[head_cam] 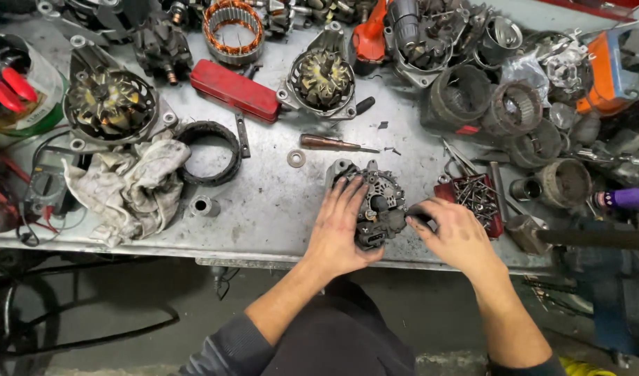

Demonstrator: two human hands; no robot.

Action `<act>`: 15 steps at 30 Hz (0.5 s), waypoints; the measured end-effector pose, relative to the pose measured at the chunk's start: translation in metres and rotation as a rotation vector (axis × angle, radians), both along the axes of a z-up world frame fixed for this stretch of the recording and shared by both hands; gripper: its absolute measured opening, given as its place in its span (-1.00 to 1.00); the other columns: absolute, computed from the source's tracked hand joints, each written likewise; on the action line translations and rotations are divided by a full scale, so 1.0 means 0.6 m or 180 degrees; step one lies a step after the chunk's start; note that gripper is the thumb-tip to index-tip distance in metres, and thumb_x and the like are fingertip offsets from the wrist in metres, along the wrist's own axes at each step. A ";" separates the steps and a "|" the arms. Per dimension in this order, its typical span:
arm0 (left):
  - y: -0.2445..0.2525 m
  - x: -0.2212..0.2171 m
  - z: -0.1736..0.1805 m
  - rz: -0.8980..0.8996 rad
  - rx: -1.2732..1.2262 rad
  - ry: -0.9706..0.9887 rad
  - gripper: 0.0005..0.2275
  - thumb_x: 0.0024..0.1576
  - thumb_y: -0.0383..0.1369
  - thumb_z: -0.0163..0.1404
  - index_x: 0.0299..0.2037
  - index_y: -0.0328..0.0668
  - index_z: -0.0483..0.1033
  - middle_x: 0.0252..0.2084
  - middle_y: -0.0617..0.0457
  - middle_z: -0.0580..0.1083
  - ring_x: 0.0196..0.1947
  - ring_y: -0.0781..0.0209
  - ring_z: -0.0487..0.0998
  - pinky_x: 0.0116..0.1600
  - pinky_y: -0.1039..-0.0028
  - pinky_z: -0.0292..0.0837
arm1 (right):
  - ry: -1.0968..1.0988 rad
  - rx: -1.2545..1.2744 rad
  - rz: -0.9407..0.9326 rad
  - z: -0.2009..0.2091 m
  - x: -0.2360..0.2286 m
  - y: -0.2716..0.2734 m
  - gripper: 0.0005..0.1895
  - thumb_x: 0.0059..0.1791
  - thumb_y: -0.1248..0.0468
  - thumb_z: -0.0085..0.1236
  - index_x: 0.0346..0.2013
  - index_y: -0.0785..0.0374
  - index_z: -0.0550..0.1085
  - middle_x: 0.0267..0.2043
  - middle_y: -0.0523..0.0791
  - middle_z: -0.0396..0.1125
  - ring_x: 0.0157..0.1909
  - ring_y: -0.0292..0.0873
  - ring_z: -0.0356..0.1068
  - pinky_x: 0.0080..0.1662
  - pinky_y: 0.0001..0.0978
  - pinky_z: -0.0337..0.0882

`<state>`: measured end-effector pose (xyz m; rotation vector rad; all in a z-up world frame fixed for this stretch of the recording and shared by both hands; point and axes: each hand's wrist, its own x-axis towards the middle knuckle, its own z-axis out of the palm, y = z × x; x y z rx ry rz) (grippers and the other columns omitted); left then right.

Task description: The person works at a cluttered metal workbench, handling a mechanical housing and sorting through a red tray of screws and bolts. They use a hammer to tap a component into place on the housing and continue to organize the fasteners on the table.

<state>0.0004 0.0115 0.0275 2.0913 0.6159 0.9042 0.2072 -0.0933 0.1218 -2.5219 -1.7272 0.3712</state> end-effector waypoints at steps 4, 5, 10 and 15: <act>0.003 0.010 -0.011 -0.0023 -0.0053 -0.0028 0.05 -0.35 -0.10 0.39 0.42 -0.20 0.14 0.42 -0.17 0.22 0.43 -0.43 0.14 0.40 -0.27 0.09 | -0.0163 -0.0306 -0.0078 0.002 -0.006 0.005 -0.77 -0.04 -0.01 0.20 -0.11 -0.14 0.57 -0.22 -0.21 0.54 -0.07 -0.02 0.57 -0.02 -0.07 0.58; 0.004 0.010 -0.013 -0.0013 -0.0032 -0.0056 0.01 -0.32 -0.09 0.38 0.41 -0.17 0.17 0.42 -0.14 0.23 0.44 -0.40 0.15 0.40 -0.24 0.11 | -0.0233 -0.0355 -0.0076 0.000 -0.009 0.006 -0.75 -0.01 0.00 0.14 -0.08 -0.08 0.55 -0.20 -0.17 0.54 -0.07 0.03 0.57 -0.03 -0.04 0.58; 0.004 0.011 -0.016 0.0091 0.0069 -0.0183 -0.12 -0.30 -0.13 0.37 0.32 -0.12 0.29 0.39 -0.11 0.27 0.42 -0.38 0.20 0.37 -0.19 0.19 | -0.0452 -0.0320 -0.0115 -0.024 -0.012 0.005 -0.73 0.03 -0.03 0.05 -0.07 -0.04 0.51 -0.21 -0.15 0.51 -0.09 0.06 0.56 -0.08 0.00 0.58; 0.004 0.015 -0.026 0.0167 0.0118 -0.0207 -0.16 -0.31 -0.08 0.37 0.27 -0.04 0.36 0.37 -0.05 0.31 0.41 -0.32 0.25 0.36 -0.14 0.24 | -0.0632 -0.0327 -0.0219 -0.031 -0.015 0.000 -0.74 0.07 -0.08 -0.04 -0.15 -0.06 0.49 -0.29 -0.20 0.47 -0.12 0.00 0.57 -0.13 -0.07 0.58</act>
